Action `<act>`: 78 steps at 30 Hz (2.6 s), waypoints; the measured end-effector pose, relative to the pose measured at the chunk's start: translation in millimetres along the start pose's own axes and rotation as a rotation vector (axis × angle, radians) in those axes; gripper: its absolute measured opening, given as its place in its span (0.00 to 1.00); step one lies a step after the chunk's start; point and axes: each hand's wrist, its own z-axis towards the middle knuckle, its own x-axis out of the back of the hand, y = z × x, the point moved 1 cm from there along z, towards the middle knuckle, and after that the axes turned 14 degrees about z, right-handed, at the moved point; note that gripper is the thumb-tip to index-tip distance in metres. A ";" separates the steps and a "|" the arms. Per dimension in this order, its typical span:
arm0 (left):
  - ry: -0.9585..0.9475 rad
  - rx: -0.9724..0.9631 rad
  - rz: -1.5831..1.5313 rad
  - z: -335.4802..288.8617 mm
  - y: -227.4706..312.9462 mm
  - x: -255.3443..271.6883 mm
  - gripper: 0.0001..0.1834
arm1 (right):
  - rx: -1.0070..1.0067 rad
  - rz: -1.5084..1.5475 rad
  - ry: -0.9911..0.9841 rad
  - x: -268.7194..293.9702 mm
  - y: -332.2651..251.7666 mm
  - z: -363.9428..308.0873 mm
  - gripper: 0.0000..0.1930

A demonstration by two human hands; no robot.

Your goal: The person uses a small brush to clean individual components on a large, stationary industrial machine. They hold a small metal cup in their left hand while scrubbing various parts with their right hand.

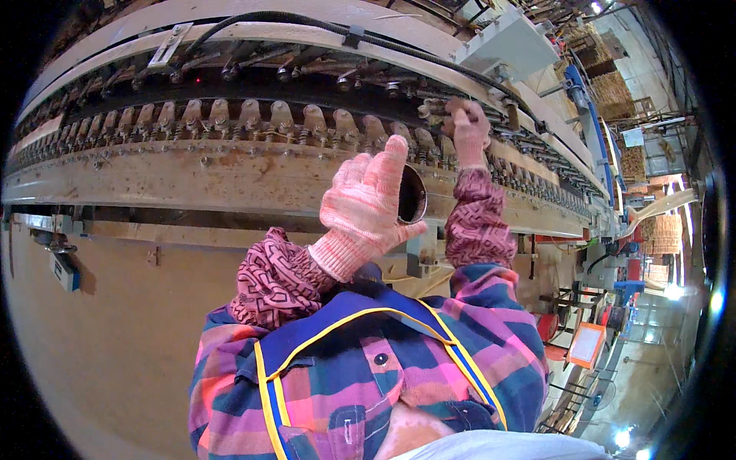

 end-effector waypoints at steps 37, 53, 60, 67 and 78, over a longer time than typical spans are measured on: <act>-0.043 0.062 -0.011 -12.5 -10.2 -0.6 0.77 | -0.357 0.377 -0.052 -57.7 -141.3 -8.2 0.10; -0.041 0.060 0.010 -8.9 -9.7 6.8 0.75 | -0.129 0.288 0.018 -44.0 -47.1 2.0 0.12; -0.024 0.052 -0.002 -10.5 -12.7 2.1 0.74 | 0.282 -0.319 -0.010 -19.1 -69.6 3.2 0.13; -0.022 0.046 0.028 -7.7 -9.6 2.2 0.75 | -0.277 0.364 0.198 -27.1 -61.1 -18.8 0.13; -0.014 0.086 -0.044 -7.7 -17.1 11.3 0.76 | -0.273 0.316 0.156 -46.6 -77.3 -11.8 0.12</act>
